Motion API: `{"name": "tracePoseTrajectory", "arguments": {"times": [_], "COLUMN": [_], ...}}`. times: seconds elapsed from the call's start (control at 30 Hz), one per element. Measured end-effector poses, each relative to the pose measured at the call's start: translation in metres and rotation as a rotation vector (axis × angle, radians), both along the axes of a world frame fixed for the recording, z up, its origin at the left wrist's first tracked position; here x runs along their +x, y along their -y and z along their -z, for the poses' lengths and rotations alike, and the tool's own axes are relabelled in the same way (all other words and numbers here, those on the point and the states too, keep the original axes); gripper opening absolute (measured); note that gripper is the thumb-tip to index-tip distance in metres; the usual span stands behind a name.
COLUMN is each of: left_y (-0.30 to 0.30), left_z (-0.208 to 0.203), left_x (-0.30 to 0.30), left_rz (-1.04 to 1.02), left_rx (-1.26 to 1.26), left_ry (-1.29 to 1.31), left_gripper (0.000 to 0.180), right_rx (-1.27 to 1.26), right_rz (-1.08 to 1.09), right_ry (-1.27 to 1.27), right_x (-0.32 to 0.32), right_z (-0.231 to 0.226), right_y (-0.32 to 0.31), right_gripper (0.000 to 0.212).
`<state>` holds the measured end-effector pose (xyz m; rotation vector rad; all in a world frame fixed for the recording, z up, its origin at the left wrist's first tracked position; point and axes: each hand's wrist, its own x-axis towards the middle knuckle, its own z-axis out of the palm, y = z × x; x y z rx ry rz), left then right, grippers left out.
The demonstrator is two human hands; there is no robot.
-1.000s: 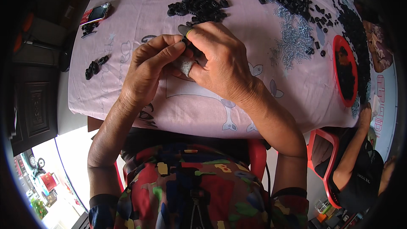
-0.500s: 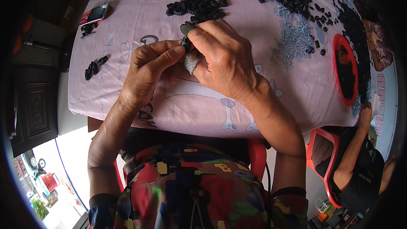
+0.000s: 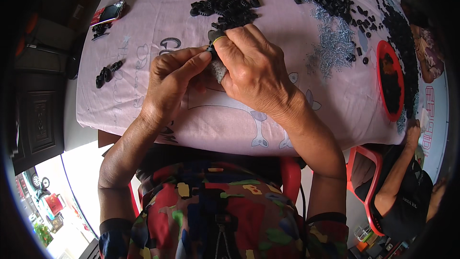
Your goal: The person sorts and inspects small black and blue plastic craft pieces by hand on a table.
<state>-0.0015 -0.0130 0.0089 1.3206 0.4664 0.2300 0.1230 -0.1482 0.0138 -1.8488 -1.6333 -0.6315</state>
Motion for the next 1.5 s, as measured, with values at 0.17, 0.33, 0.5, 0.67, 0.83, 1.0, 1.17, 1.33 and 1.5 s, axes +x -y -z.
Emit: {"name": "tracePoseTrajectory", "arguments": {"times": [0.17, 0.33, 0.5, 0.67, 0.83, 1.0, 1.17, 1.33, 1.5], "left_y": [-0.001, -0.008, -0.012, -0.01, -0.013, -0.049, -0.099, -0.117, -0.128], "left_z": [-0.001, 0.005, -0.005, -0.008, -0.009, -0.024, -0.032, -0.01, 0.006], "left_x": [0.0, 0.0, 0.0, -0.003, 0.0, -0.013, -0.048, -0.084, -0.101], "left_rz": [0.027, 0.093, 0.046, 0.084, 0.079, -0.032, -0.132, -0.278, -0.315], "left_rx": [-0.011, -0.164, -0.089, -0.041, 0.18, 0.542, 0.975, 1.342, 1.394], "left_ry": [-0.001, 0.046, 0.057, 0.055, 0.041, 0.074, -0.109, -0.134, -0.105], "left_gripper": [0.024, 0.032, 0.038, 0.031, 0.02, 0.016, 0.014, 0.011, 0.013], "right_rx": [-0.034, 0.002, 0.014, 0.016, -0.008, -0.327, -0.217, -0.165, -0.188], "right_rz": [-0.018, -0.019, -0.045, -0.063, -0.078, -0.033, -0.043, 0.019, 0.081], "right_ry": [-0.003, -0.023, -0.013, -0.029, -0.108, -0.297, -0.213, -0.161, -0.26], "right_x": [0.0, 0.008, 0.009, 0.007, 0.006, 0.006, 0.009, 0.016, 0.027], "right_z": [0.0, -0.001, -0.002, -0.002, -0.008, -0.013, 0.005, 0.004, 0.003], "right_y": [0.002, 0.0, 0.002, -0.002, -0.001, 0.009, 0.002, 0.0, 0.006], "right_gripper": [0.04, 0.039, 0.038, 0.037, 0.036, 0.023, 0.02, 0.022, 0.022]}}
